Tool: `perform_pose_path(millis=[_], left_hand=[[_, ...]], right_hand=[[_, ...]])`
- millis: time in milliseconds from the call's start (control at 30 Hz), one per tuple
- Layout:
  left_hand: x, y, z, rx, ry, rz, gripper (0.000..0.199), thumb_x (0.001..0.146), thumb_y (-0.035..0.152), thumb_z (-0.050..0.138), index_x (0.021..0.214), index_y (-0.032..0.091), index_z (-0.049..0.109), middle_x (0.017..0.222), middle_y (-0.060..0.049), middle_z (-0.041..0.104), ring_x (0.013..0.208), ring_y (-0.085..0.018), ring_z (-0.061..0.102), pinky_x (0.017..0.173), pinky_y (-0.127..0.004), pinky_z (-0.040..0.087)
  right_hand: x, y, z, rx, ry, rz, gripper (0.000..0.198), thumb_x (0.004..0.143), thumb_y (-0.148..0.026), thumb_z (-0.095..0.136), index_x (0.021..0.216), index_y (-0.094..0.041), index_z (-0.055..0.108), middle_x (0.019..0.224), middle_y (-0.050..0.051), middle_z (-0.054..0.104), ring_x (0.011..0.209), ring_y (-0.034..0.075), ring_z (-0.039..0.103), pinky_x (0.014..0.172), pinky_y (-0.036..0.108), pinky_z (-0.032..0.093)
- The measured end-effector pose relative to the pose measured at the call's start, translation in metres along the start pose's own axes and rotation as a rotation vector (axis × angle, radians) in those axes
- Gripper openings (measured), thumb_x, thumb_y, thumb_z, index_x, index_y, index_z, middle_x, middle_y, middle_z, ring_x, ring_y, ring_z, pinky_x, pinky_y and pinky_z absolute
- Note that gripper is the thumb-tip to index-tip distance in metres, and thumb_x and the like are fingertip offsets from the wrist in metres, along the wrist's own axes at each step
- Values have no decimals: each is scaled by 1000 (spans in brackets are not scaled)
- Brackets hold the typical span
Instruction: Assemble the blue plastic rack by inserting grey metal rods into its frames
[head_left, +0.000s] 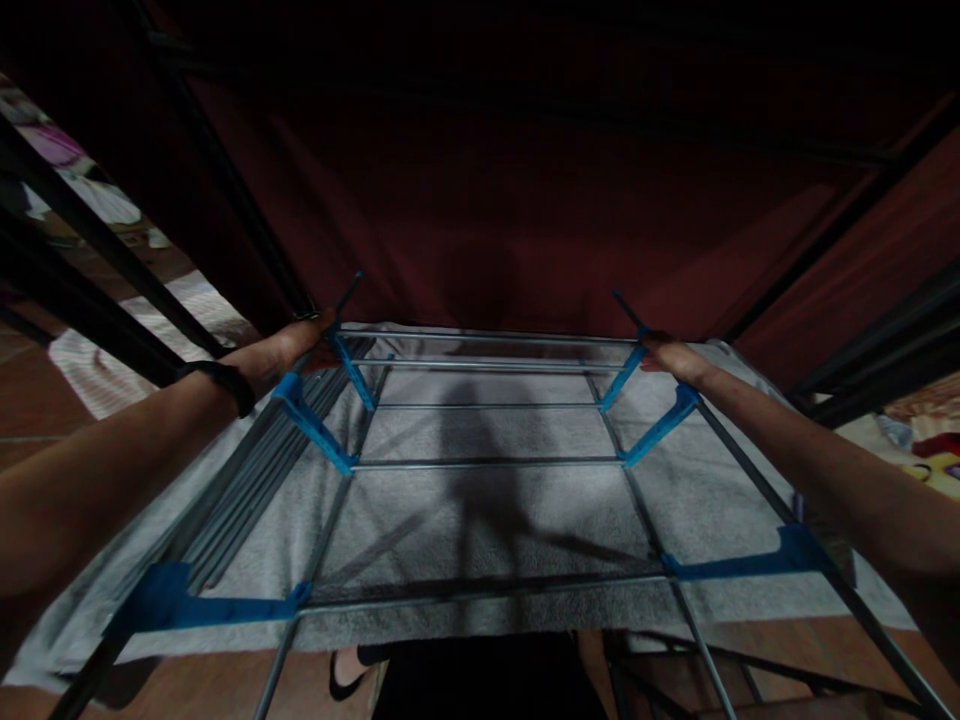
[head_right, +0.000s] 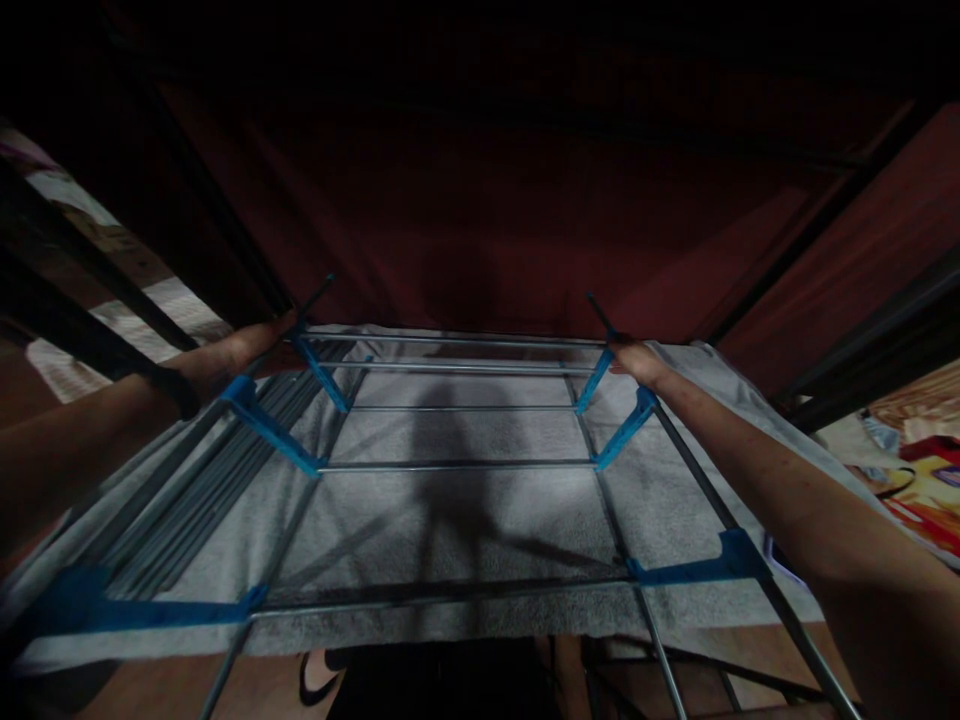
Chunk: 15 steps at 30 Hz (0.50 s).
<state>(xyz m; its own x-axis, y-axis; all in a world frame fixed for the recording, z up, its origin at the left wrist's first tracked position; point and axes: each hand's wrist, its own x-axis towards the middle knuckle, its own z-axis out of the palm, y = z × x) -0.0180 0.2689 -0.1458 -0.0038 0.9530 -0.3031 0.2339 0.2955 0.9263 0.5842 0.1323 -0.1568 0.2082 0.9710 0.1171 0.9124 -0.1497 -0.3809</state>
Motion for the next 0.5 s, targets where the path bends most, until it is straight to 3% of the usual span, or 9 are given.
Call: perform_pose_path(millis=[133, 300, 400, 500], left_hand=[[2, 0, -1, -53, -34, 3, 59, 96, 60, 42, 90, 2, 50, 107, -16, 64, 104, -21, 59, 94, -42, 46], [-19, 2, -2, -9, 128, 40, 63, 97, 64, 31, 94, 5, 52, 105, -10, 63, 108, -22, 57, 101, -48, 40], [-39, -7, -13, -56, 89, 24, 63, 97, 64, 30, 97, 7, 54, 98, -7, 64, 103, -21, 58, 97, -46, 43], [-57, -20, -31, -92, 60, -22, 60, 94, 65, 36, 99, 10, 57, 88, -5, 66, 94, -18, 59, 90, -39, 46]], right_hand=[[-2, -6, -2, -177, -67, 55, 38, 101, -22, 28, 120, -8, 58, 113, 21, 67, 88, 21, 70, 74, 30, 57], [-22, -27, -14, -437, -100, -6, 35, 96, -16, 40, 126, -11, 57, 129, 26, 58, 108, 31, 65, 91, 49, 50], [-32, -46, -20, -468, -32, -17, 38, 96, -20, 41, 131, -14, 54, 135, 26, 54, 119, 34, 58, 97, 54, 45], [-30, -75, -23, -369, 141, 27, 42, 98, -29, 37, 134, -12, 52, 137, 24, 54, 124, 34, 54, 103, 51, 42]])
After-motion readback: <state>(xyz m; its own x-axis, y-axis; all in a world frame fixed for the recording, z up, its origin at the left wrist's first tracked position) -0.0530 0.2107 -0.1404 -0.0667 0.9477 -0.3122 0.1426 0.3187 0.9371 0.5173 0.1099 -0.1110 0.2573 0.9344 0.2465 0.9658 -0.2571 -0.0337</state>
